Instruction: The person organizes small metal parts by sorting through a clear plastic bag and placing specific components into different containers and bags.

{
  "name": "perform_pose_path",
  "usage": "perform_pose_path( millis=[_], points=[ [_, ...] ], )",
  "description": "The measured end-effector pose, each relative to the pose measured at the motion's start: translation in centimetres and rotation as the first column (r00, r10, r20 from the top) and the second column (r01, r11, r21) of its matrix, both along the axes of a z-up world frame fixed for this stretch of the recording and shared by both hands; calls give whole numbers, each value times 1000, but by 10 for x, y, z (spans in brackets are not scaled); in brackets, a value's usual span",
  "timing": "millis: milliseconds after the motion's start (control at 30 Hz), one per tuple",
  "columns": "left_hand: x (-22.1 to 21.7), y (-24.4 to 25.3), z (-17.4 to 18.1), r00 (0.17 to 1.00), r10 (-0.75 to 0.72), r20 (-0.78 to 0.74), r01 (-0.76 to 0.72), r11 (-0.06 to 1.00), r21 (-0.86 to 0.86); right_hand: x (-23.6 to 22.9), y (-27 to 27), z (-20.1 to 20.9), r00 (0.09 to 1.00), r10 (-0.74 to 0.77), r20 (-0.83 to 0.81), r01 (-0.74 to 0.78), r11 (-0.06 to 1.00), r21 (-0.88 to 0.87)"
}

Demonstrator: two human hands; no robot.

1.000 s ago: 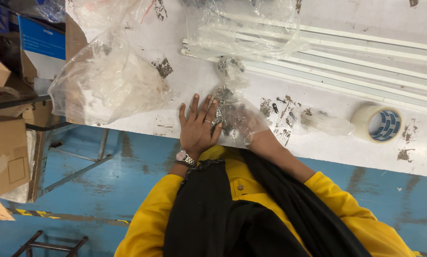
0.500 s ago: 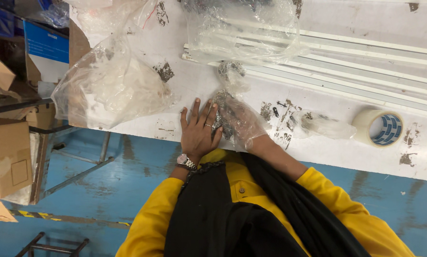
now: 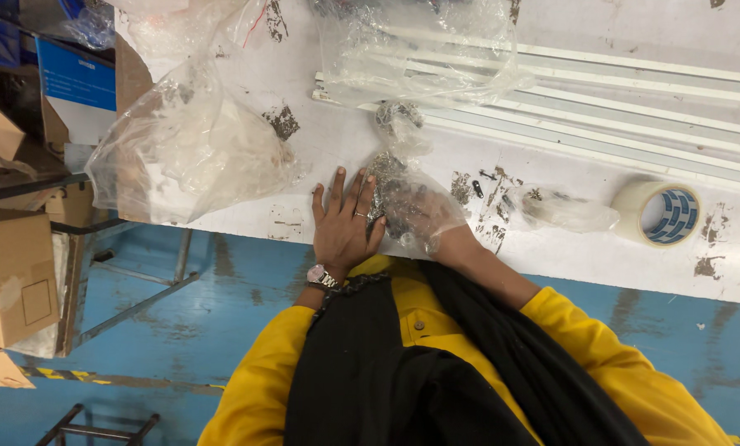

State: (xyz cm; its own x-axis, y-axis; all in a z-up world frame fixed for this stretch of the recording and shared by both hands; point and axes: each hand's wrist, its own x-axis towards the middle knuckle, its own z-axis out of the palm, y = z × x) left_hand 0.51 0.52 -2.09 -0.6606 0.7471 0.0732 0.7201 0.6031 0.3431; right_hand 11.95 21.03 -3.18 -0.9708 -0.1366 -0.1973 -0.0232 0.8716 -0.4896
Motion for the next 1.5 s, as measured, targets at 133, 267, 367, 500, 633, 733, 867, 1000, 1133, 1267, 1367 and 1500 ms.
perform_pose_path(
  millis=[133,267,367,500,633,733,867,1000,1133,1267,1367,1500],
  points=[
    [0,1,0,1000,2,16,-2,1000,6,-18,0,7,988,118,-98,-98,978,186],
    [0,0,1,1000,-2,28,2,1000,7,-34,-6,11,970,153,-188,-97,956,278],
    [0,1,1,1000,-1,17,1,1000,-2,-35,-14,17,987,-6,-162,20,996,86],
    [0,1,0,1000,-3,22,3,1000,-11,-34,-7,21,953,29,-302,-23,999,24],
    [0,0,-1,1000,-6,19,6,1000,-21,-1,-7,25,940,-330,87,312,729,-610],
    [0,0,-2,1000,-6,3,6,1000,-7,14,-2,24,955,-285,85,296,886,-358],
    [0,1,0,1000,-3,0,3,1000,-5,15,-2,24,951,-308,-18,296,928,-227],
    [0,1,1,1000,-6,-5,6,1000,-3,-27,-14,-3,943,-334,0,312,882,-353],
    [0,1,1,1000,0,-4,0,1000,11,-40,-16,-9,871,-485,-78,362,741,-565],
    [1,0,1,1000,3,-14,-2,1000,26,-37,-16,0,852,-373,-369,305,924,-231],
    [0,1,2,1000,-2,-20,2,1000,27,-34,-11,-4,796,-386,-466,216,900,-378],
    [0,1,3,1000,1,-6,-1,1000,10,-9,-9,-11,828,-485,-282,280,793,-541]
  ],
)
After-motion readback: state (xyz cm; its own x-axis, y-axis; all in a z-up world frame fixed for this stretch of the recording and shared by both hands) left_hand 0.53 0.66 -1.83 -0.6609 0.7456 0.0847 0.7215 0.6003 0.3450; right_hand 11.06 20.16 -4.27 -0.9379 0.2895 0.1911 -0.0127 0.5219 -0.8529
